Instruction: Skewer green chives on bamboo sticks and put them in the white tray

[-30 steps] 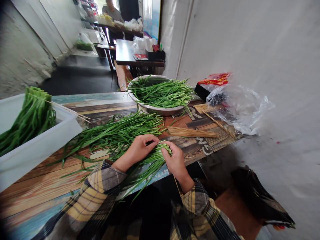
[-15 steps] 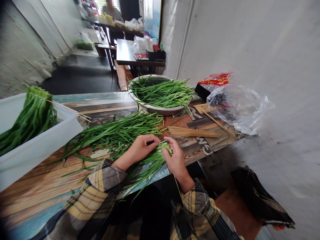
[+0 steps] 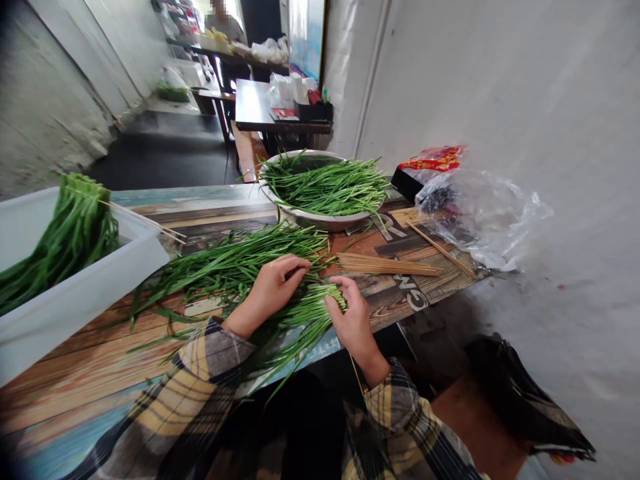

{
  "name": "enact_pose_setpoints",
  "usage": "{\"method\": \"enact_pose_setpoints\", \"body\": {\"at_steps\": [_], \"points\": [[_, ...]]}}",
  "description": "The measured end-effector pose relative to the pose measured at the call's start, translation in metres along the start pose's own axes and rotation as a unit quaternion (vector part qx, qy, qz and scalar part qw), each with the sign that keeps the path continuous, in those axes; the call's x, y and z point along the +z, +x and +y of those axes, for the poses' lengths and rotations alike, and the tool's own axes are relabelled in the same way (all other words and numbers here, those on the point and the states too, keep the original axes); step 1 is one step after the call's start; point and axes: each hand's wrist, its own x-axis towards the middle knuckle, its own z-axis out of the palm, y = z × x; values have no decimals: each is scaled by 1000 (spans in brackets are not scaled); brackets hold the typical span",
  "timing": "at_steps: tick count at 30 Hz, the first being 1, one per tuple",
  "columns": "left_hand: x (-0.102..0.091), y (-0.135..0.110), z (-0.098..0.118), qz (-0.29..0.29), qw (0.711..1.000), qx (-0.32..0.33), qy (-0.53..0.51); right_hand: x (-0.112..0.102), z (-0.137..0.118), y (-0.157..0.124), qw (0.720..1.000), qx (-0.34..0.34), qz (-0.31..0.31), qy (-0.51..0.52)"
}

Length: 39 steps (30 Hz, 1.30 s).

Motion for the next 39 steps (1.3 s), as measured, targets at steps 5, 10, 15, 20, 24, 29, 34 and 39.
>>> {"method": "enact_pose_setpoints", "body": {"at_steps": [5, 10, 15, 20, 24, 29, 34, 39], "points": [[-5, 0, -7, -45, 992, 30, 110, -2, -6, 0, 999, -13, -25, -37], [-2, -1, -7, -105, 971, 54, 207, -3, -8, 0, 998, -24, -34, -48], [2, -1, -4, -117, 956, 48, 263, -3, -5, -1, 997, -31, -35, -57], [1, -1, -1, -85, 963, 50, 251, -2, -3, -1, 998, -30, -28, -56], [0, 0, 1, -40, 985, 40, 162, -2, -7, -1, 998, -21, -29, -51], [2, 0, 4, -40, 997, 18, 60, -3, -8, 1, 997, -15, -37, -69], [4, -1, 5, -53, 998, 26, 8, -4, -7, 1, 997, -5, -39, -61], [5, -1, 5, -70, 997, 37, -3, -3, -7, 1, 997, 7, -30, -69]]}}
